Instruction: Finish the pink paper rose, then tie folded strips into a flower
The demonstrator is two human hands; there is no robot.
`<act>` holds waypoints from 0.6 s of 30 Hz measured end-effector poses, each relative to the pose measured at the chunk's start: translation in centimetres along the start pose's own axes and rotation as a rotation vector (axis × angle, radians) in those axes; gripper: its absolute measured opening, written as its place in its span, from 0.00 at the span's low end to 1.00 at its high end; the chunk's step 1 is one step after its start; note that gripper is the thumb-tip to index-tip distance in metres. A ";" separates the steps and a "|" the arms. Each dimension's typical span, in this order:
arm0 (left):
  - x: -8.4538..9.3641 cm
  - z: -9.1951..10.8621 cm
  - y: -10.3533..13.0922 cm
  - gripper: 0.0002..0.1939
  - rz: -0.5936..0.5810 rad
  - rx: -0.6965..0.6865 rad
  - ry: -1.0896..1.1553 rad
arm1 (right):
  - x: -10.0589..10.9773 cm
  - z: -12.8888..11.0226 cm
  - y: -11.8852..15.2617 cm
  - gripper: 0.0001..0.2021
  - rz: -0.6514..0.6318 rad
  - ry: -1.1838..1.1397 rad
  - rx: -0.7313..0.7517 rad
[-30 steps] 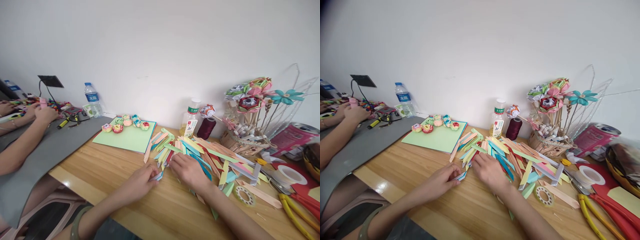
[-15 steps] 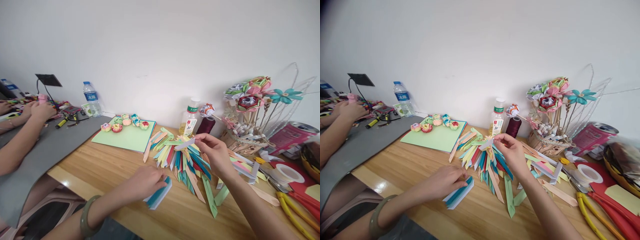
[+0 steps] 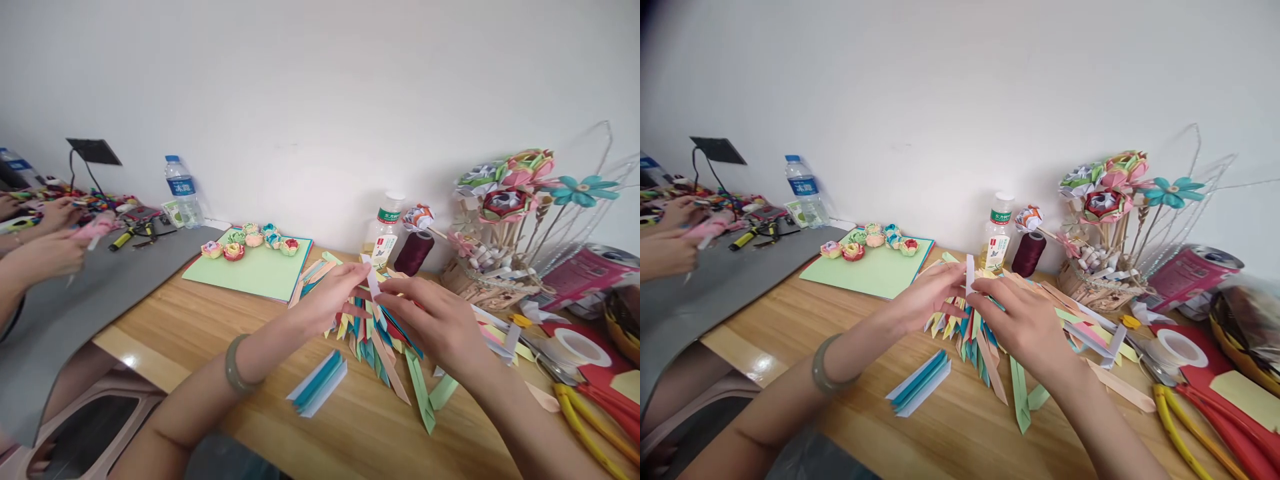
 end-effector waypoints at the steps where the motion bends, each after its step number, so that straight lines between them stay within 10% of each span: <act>1: -0.2 -0.1 -0.5 0.13 -0.006 0.001 0.044 | -0.2 0.0 0.1 0.09 -0.017 0.007 0.015; 9: 0.4 -0.8 -2.9 0.06 0.071 0.112 0.271 | -0.2 1.9 -0.1 0.08 0.033 -0.156 -0.299; 18: 1.9 -1.6 -4.1 0.13 0.169 0.105 0.352 | -2.4 4.5 2.6 0.08 -0.757 0.035 -0.526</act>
Point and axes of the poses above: each hand's wrist, its own y-axis away from the middle knuckle, its own x-axis out of the back of the hand, z = x × y, the point moved 2 cm from there along -y, towards the middle knuckle, and after that the axes turned 4 degrees about z, right-handed, at the moved point
